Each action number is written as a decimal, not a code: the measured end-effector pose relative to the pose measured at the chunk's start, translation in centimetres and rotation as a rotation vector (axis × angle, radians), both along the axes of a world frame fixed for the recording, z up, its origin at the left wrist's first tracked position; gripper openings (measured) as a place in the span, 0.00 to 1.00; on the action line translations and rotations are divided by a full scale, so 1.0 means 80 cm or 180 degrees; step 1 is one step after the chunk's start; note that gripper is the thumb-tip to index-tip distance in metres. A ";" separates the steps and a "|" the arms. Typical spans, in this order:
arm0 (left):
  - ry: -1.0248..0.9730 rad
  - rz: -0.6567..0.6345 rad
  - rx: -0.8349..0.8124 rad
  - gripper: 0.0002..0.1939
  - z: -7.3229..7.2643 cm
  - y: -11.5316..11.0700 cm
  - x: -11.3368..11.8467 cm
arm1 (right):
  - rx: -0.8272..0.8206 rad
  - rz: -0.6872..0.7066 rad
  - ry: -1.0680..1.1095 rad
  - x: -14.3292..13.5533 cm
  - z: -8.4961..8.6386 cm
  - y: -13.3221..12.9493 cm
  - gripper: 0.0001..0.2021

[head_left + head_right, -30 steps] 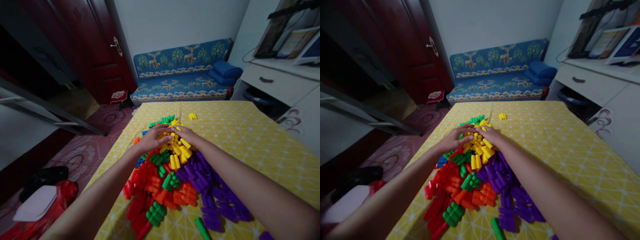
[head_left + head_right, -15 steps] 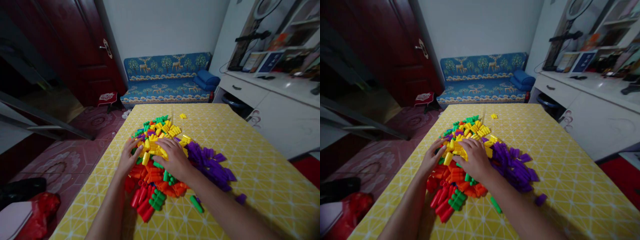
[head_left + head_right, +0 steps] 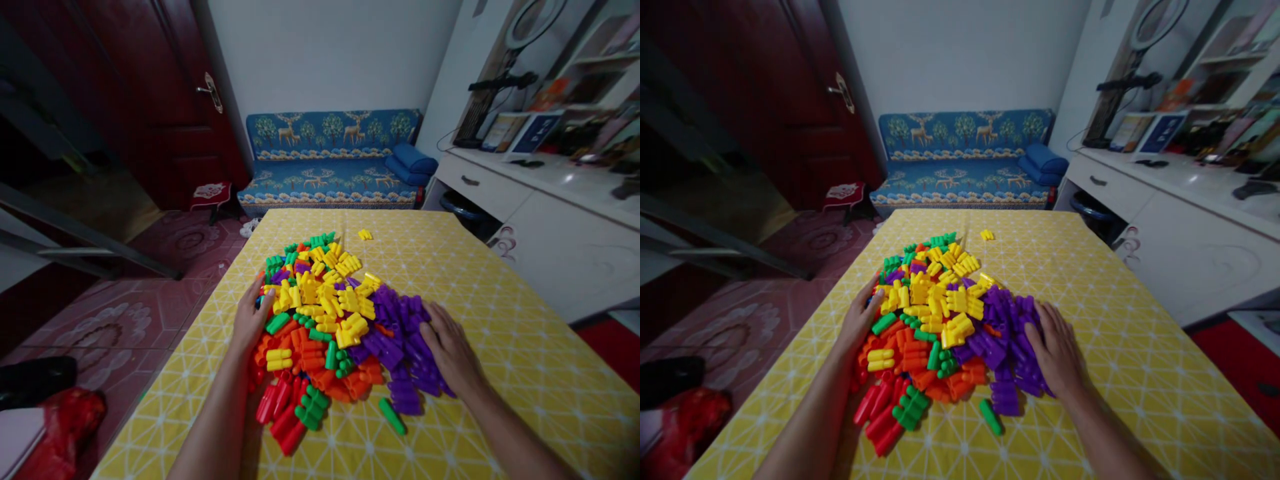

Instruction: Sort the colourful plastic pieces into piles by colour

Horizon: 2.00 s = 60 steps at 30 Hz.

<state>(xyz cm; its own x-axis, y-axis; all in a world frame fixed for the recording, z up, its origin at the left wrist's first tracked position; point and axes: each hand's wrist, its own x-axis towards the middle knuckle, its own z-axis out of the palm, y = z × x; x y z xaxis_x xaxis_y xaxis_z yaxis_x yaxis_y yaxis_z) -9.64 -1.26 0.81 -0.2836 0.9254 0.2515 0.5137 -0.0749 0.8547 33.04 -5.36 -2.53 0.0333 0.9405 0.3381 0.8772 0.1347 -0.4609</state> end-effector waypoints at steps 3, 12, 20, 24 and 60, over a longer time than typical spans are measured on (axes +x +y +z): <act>-0.0162 -0.0161 -0.0104 0.33 0.007 0.009 0.001 | -0.0056 0.0185 0.0569 -0.058 0.021 0.053 0.29; -0.0681 -0.0630 -0.0056 0.30 0.006 0.030 -0.006 | -0.0637 0.1335 0.2054 -0.198 0.103 0.110 0.33; -0.0752 -0.0536 -0.0021 0.29 0.000 0.023 -0.009 | -0.0308 0.1885 0.1695 -0.200 0.152 0.187 0.27; -0.0761 -0.0496 -0.0034 0.30 0.004 0.022 -0.007 | -0.0133 0.0624 0.0853 -0.161 0.105 0.296 0.24; -0.0501 -0.0159 0.0130 0.30 0.004 0.024 0.002 | -0.0201 0.0473 -0.0254 0.005 0.020 -0.058 0.40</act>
<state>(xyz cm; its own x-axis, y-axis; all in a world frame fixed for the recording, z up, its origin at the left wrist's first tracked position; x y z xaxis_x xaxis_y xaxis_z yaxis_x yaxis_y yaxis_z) -9.50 0.63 1.12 -0.2764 0.9292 0.2453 0.3685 -0.1333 0.9200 33.44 -10.02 -0.94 -0.1323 0.9526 0.2741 0.8839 0.2385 -0.4023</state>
